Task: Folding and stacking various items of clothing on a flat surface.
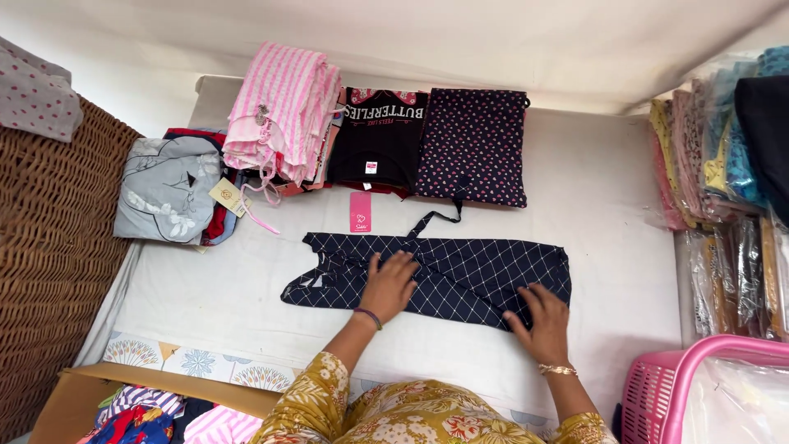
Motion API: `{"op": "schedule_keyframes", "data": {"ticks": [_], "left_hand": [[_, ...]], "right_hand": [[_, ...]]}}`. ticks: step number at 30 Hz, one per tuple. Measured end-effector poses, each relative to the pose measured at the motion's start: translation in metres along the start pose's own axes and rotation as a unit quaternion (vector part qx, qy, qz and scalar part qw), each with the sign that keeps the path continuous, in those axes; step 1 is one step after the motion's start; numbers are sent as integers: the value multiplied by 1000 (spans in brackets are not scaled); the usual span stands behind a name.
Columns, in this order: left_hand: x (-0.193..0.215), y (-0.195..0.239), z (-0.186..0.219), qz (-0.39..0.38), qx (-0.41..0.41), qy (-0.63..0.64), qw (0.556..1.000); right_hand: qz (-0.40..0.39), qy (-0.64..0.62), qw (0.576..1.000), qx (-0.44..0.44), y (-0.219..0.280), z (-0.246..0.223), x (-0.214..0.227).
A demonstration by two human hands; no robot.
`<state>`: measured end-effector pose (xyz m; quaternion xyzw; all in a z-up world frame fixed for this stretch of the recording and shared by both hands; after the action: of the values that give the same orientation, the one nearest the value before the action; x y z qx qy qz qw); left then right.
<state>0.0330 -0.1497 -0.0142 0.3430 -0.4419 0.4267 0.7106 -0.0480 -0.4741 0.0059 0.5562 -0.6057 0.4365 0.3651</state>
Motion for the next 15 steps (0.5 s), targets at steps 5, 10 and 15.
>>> {"op": "schedule_keyframes", "data": {"ticks": [5, 10, 15], "left_hand": [[-44, -8, 96, -88, -152, 1, 984], [-78, -20, 151, -136, -243, -22, 960], [-68, -32, 169, -218, -188, 52, 956]], "right_hand": [[-77, 25, 994, 69, 45, -9, -10], [-4, -5, 1000, -21, 41, 25, 13], [-70, -196, 966, -153, -5, 48, 18]]}}
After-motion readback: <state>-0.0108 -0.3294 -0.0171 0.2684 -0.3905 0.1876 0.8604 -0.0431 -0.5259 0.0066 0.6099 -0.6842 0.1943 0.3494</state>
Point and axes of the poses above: each hand's wrist, its own y-axis away from the middle knuckle, its own x-axis out of the back of the hand, z = x × y, the point moved 9 cm from there along -y, towards the middle knuckle, and after that the axes turned 5 degrees about -z, right-handed, at the moved point
